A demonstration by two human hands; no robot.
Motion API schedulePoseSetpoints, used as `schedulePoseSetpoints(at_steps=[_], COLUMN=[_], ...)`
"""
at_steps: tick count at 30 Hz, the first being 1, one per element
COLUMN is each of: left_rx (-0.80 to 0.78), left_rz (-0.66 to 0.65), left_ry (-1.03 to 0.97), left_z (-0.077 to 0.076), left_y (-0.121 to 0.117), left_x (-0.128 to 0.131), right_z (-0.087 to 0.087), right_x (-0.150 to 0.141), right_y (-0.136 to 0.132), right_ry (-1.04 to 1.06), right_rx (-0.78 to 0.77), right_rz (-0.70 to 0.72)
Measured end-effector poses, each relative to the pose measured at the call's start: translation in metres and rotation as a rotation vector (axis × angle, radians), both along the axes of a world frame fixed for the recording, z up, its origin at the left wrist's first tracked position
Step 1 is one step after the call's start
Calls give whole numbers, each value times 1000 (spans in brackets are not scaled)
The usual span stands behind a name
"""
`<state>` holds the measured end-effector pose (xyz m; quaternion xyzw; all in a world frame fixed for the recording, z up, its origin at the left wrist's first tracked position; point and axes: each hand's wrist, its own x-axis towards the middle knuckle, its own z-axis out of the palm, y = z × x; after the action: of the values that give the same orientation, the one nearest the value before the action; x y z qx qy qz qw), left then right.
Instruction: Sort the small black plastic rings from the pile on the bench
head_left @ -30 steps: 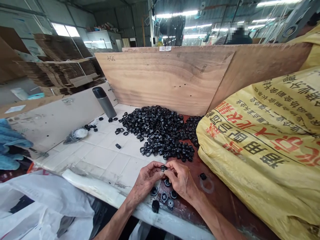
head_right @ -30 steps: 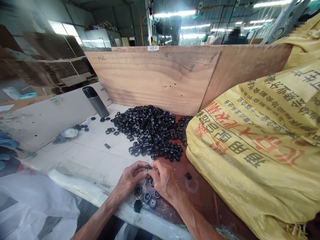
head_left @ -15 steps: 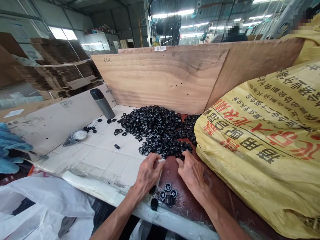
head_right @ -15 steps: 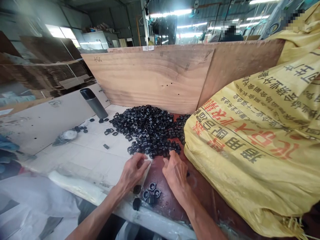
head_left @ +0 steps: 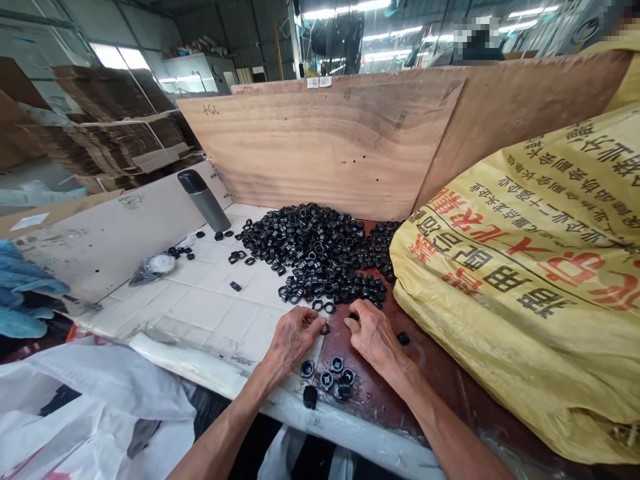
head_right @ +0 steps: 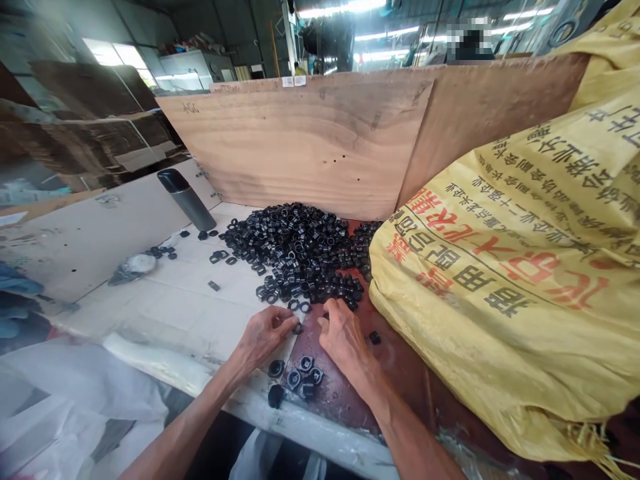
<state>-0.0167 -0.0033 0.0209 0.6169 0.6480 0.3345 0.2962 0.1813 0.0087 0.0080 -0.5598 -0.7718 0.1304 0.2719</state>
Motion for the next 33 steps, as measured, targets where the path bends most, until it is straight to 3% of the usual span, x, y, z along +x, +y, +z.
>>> schedulePoseSetpoints(at_steps=[3,9,13,18,23,26,33], left_rx=[75,176,193,-27,-120,-156,-177], left_rz=[-5,-208,-260,-95,-130,-182,-215], left_ry=[21,159,157,-264,-664,-776,-806], left_z=[-2,-7,-7,-5,2,2,5], left_y=[-12,-17,-12,-12,-12,-13,-14], left_x=[-9,-11,-7,-3,-1,0,2], right_z=[1,10,15,26,35,34,27], right_x=[0,-2,-5,-10,-15,-18,-19], right_y=[-1,-2,-2,-3,-8,-9,-8], right_ry=[44,198,389,669,816,849,828], right_rx=[-25,-98,-261,-439,-587,-594,-430], right_rz=[55,126,79,80,132,136,117])
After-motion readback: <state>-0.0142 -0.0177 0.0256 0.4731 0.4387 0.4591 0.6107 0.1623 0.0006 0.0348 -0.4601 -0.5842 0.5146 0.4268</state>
